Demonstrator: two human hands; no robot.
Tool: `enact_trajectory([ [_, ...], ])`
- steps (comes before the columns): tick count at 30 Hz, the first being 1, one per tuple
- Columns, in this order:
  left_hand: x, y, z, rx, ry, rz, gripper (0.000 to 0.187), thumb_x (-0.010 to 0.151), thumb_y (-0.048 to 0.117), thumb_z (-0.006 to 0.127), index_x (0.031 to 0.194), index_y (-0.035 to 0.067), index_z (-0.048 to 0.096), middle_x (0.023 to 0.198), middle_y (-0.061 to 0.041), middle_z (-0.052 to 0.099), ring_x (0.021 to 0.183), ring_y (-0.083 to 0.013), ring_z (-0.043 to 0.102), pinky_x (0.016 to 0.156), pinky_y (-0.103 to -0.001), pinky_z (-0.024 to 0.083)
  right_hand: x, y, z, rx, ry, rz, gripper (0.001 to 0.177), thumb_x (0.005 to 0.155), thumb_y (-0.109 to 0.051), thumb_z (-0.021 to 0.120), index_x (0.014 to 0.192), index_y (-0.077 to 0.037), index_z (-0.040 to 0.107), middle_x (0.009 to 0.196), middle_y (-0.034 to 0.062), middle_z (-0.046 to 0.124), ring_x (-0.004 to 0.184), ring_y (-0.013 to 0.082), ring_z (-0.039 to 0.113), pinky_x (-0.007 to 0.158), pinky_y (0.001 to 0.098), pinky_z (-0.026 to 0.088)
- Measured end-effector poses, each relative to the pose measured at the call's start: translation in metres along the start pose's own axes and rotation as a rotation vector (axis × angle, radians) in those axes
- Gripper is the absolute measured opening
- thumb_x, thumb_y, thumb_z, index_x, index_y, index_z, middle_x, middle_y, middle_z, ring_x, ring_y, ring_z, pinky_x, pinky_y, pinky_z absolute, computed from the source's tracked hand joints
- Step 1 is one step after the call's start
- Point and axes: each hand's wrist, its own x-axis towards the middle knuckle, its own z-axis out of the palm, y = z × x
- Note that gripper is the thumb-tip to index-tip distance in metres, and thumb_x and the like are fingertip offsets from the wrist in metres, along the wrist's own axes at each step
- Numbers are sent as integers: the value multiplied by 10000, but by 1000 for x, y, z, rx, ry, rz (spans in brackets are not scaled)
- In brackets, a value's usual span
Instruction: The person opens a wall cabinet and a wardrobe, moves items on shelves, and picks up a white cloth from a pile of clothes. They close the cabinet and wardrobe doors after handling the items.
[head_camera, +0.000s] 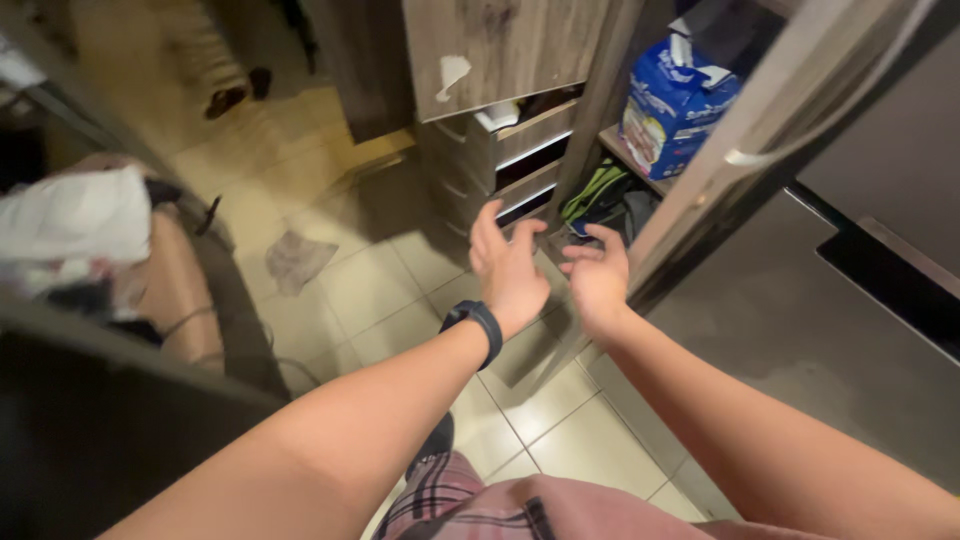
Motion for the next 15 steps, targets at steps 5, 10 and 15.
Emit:
enact_trajectory([
  [5, 62, -46, -6, -20, -132, -25, 635, 592, -70, 672, 1188, 140, 618, 1512, -223, 248, 1429, -464, 210, 1141, -542, 230, 35, 6, 43, -207, 524, 79, 619, 790, 79, 541, 1390, -68, 503, 1155, 149, 665, 960, 259, 628, 778, 344, 506],
  [10, 131, -94, -11, -6, -118, 80, 578, 655, -63, 664, 1199, 124, 613, 1498, -231, 256, 1422, -466, 236, 1139, -546, 249, 87, 18, 38, 44, 722, 197, 514, 814, 50, 538, 1312, -70, 505, 1095, 141, 642, 904, 255, 599, 740, 350, 491],
  [15, 173, -117, 0, -54, -168, 141, 579, 675, -59, 669, 1214, 140, 601, 1499, -201, 265, 1404, -444, 281, 1135, -540, 275, 117, 30, 17, 278, 766, 340, 408, 838, 21, 534, 1235, -73, 507, 1036, 133, 619, 848, 251, 571, 703, 357, 477],
])
